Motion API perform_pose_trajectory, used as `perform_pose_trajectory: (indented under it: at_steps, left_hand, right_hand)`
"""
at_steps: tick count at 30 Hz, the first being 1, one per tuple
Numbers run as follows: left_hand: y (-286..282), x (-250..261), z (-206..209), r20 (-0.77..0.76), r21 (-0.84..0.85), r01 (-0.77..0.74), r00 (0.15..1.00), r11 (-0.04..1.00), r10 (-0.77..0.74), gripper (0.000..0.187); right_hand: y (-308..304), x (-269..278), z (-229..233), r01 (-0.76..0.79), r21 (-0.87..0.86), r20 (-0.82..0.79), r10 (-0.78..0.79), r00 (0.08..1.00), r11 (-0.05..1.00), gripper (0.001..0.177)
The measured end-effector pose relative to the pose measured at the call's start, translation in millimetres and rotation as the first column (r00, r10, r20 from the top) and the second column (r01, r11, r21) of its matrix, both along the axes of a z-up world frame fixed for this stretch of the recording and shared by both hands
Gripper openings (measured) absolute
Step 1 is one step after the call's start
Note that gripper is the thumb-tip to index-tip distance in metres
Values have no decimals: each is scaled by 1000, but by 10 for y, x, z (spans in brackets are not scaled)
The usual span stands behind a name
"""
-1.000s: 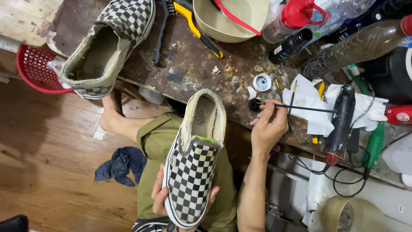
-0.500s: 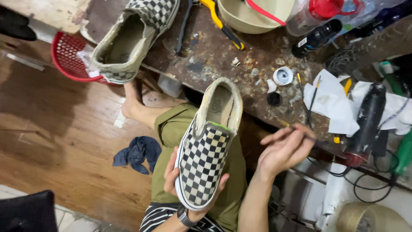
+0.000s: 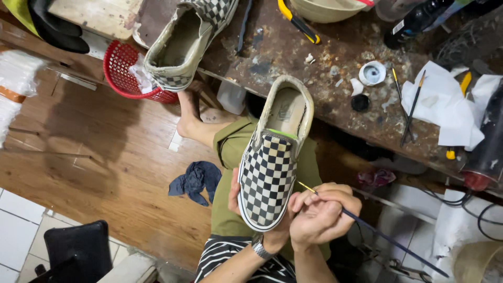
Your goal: The person paints the black squares of a checkered slip-on shoe using a small brush. They hold the shoe in their left hand and repeatedly dip the brush into a small container of black paint on the table to continue filling in the pattern.
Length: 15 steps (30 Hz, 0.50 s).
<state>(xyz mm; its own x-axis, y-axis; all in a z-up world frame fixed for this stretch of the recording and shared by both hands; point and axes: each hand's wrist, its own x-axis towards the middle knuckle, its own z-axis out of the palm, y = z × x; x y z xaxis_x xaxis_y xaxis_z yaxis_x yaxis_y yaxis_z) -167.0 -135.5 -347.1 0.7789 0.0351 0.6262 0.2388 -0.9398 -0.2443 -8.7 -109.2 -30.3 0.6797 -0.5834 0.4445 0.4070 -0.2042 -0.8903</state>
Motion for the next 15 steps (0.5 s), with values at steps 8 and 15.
perform_pose_trajectory:
  at_steps: [8,15]
  left_hand:
    - [-20,593,1041,364,-692,218,929,688,71,77]
    - [255,1412,2349,503,-858,505,791,93,347,78]
  right_hand:
    - [-4,71,-76,-10,-133,25,14,1000,991,22]
    - [-7,114,-225,12,-144,36,-7,999,989,18]
